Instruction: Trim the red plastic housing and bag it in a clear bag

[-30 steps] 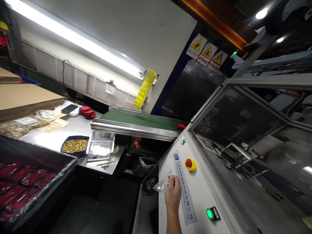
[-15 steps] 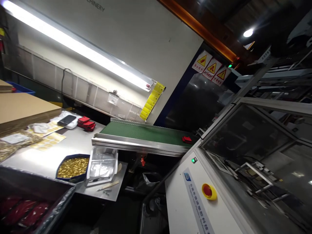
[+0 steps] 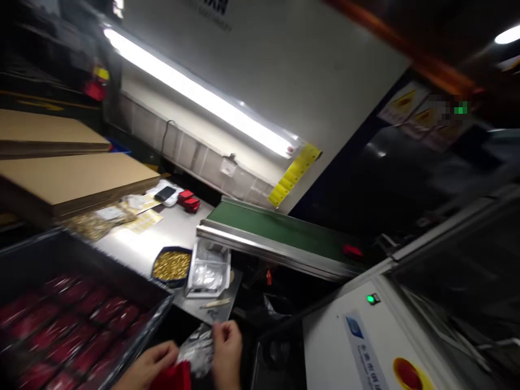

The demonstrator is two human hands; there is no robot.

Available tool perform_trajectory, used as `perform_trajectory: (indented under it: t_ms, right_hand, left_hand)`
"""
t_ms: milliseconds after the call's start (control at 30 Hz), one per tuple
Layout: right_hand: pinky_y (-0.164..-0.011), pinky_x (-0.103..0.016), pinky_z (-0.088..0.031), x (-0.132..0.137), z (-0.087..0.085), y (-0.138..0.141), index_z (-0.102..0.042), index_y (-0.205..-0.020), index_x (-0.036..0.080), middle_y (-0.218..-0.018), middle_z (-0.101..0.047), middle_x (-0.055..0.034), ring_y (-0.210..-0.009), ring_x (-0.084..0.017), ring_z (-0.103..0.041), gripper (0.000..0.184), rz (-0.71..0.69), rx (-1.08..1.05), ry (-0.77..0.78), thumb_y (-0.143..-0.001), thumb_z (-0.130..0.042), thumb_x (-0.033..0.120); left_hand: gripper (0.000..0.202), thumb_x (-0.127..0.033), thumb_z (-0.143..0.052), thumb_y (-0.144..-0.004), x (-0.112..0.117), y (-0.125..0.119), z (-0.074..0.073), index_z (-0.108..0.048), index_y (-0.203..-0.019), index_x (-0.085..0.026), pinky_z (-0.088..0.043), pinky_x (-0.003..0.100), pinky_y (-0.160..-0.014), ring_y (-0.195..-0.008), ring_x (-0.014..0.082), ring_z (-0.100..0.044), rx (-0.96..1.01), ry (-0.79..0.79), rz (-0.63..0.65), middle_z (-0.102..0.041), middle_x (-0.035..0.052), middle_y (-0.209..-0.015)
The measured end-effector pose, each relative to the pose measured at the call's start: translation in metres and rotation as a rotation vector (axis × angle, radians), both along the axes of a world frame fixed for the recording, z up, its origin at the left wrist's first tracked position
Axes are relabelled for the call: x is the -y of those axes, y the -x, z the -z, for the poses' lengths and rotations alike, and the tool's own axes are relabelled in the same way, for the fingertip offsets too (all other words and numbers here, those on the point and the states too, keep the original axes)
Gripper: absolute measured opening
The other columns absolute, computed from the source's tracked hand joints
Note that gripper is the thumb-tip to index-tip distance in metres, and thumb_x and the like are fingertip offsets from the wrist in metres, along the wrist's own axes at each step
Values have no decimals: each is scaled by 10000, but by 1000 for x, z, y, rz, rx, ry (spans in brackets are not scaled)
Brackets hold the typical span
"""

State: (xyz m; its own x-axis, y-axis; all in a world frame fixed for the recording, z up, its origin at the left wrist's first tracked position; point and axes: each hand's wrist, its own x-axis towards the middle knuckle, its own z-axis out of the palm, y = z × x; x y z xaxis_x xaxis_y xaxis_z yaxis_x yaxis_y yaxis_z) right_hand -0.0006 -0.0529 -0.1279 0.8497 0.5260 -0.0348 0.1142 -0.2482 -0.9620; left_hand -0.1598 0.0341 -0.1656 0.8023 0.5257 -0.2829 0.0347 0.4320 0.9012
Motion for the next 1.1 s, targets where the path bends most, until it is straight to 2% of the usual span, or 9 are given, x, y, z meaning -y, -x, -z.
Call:
perform_trajectory:
  t_ms: [100,167,333,433,600,733,833,933,1100]
  right_hand:
    - [-426,-229,-239,-3,-10,-16,-486,-707,198,-534,-336,62,-462,-96,-278,611,-28,-149,11,-715,-576,802]
    - [-445,-220,-298,2,-14,-13,-541,-841,189,-625,-442,41,-496,-97,-363,562,-97,-223,8,-762,-600,743]
    - [-765,-291,-479,16,-31,26,-633,-1025,173,-938,-651,-62,-859,-199,-595,439,-444,-245,43,-775,-753,514]
    - [-687,-273,-463,15,-34,35,-625,-803,163,-770,-615,-35,-723,-158,-555,409,-287,-334,18,-839,-657,569]
    - [-538,-223,-406,17,-30,27,-596,-887,185,-715,-581,3,-590,-110,-506,443,4,-575,-105,-756,-740,583]
    - [-718,-268,-480,27,-32,32,-577,-1116,208,-995,-629,-50,-893,-184,-591,477,-128,-401,3,-785,-754,501]
    - [-906,-353,-463,34,-37,37,-515,-1303,215,-1257,-566,-89,-1126,-247,-532,526,-378,-655,-161,-840,-682,402]
    - [-779,-324,-472,42,-37,34,-615,-1152,144,-1037,-630,-104,-889,-204,-581,348,-532,-806,-283,-871,-643,348]
    - [-622,-237,-403,60,-28,25,-596,-768,147,-697,-547,-11,-636,-110,-482,330,-302,-634,-261,-906,-646,443]
  left_hand:
    - [520,-662,-635,-768,-6,14,-13,-483,-702,-169,-272,236,-553,-596,115,-338,63,89,-47,-430,-31,-639]
    - [458,-599,-635,-807,-9,20,-16,-500,-760,-164,-287,230,-559,-602,109,-364,66,120,-62,-468,-27,-676]
    - [389,-514,-689,-807,-7,27,-18,-533,-805,-158,-320,219,-590,-646,107,-396,84,119,-89,-495,-29,-716]
    - [391,-528,-635,-846,-5,27,-14,-522,-771,-161,-313,219,-572,-631,108,-392,60,120,-94,-498,-29,-692]
    - [442,-584,-608,-840,-10,27,-1,-474,-735,-176,-282,212,-525,-574,98,-358,5,186,-119,-457,-48,-637]
    - [414,-544,-640,-843,-11,28,-11,-510,-757,-160,-283,203,-517,-565,87,-381,60,274,-25,-495,-31,-652]
    - [379,-510,-652,-850,-3,30,-28,-525,-794,-157,-305,201,-523,-562,85,-412,136,359,51,-520,-17,-671]
    - [373,-499,-657,-852,8,31,-37,-517,-793,-159,-323,201,-524,-545,78,-416,182,441,70,-510,-19,-660]
    - [382,-500,-690,-829,27,24,-30,-509,-782,-167,-337,191,-527,-535,64,-409,198,515,10,-483,-39,-645]
